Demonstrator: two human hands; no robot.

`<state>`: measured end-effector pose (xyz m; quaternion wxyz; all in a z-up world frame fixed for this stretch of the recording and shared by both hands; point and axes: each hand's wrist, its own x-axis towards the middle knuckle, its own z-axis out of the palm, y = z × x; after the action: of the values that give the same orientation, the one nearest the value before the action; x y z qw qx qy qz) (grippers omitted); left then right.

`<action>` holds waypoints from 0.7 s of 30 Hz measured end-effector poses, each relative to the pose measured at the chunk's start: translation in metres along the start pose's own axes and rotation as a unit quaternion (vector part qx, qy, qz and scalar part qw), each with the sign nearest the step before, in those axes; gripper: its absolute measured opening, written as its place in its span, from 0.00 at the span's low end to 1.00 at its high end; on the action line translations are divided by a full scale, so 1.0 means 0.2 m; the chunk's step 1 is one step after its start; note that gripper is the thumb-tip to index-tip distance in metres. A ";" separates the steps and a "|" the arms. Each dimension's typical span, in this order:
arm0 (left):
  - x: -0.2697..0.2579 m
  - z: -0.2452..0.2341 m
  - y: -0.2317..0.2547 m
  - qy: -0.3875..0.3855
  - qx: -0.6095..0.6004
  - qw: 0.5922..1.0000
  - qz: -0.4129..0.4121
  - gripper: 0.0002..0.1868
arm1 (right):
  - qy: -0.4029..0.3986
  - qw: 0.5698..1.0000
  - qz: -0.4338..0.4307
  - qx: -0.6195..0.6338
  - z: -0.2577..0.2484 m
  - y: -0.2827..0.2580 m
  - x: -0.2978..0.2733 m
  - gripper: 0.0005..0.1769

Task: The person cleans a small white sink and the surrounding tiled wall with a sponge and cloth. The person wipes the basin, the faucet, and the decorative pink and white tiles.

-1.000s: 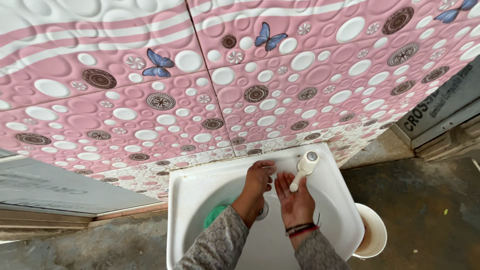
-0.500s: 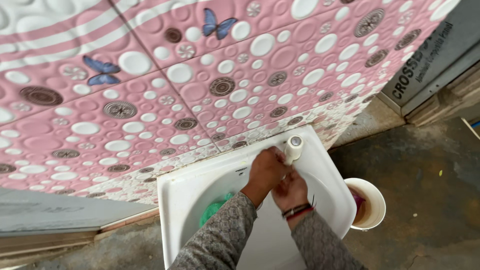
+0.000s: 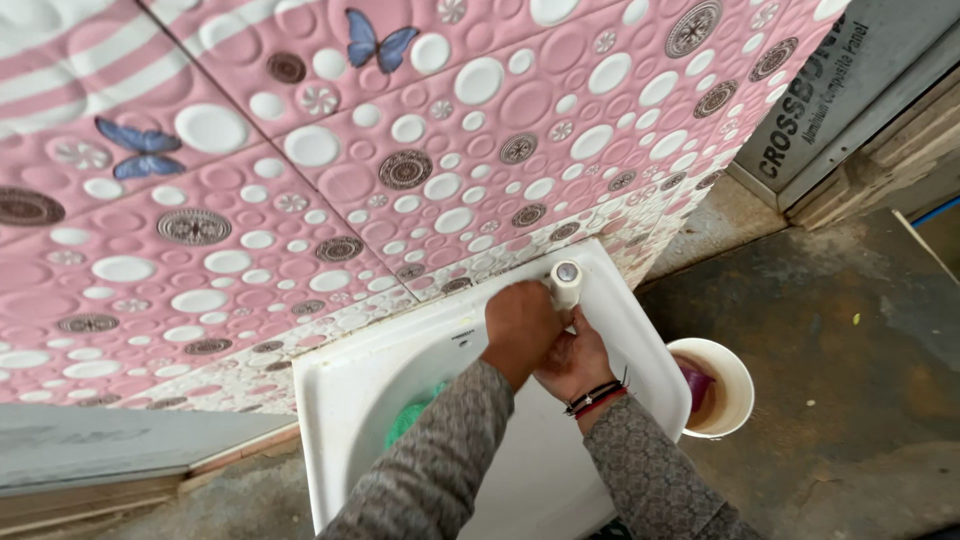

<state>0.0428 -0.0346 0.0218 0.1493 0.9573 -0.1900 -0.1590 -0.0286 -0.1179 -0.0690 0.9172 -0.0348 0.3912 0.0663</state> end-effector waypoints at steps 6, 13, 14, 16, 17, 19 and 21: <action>-0.04 0.06 -0.03 0.031 0.043 0.998 0.033 0.16 | 0.038 0.998 0.007 -0.043 0.10 -0.08 -0.01 0.22; -0.12 -0.08 -0.02 -0.041 -0.003 0.999 0.002 0.19 | -0.082 0.996 -0.025 -0.032 -0.17 -0.02 0.26 0.24; -0.13 -0.11 -0.01 -0.057 0.003 0.998 -0.002 0.19 | -0.114 0.993 -0.015 -0.032 -0.18 0.00 0.23 0.24; -0.18 -0.15 -0.03 -0.077 -0.006 0.997 -0.008 0.19 | -0.097 0.994 -0.013 -0.045 -0.14 0.03 0.15 0.24; -0.20 -0.17 -0.06 -0.081 -0.022 0.996 -0.010 0.19 | -0.048 0.997 -0.022 -0.058 -0.12 0.06 0.09 0.25; -0.22 -0.18 -0.07 -0.080 -0.057 0.995 -0.012 0.19 | -0.013 0.997 -0.028 -0.074 -0.05 0.07 0.02 0.23; -0.21 -0.17 -0.09 -0.067 -0.099 0.993 -0.020 0.19 | -0.040 0.995 -0.018 -0.086 0.00 0.05 0.00 0.20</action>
<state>0.0237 0.0056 0.0566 0.2268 0.9286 -0.1635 -0.2438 -0.0306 -0.1087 -0.0690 0.9268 -0.1180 0.3464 0.0845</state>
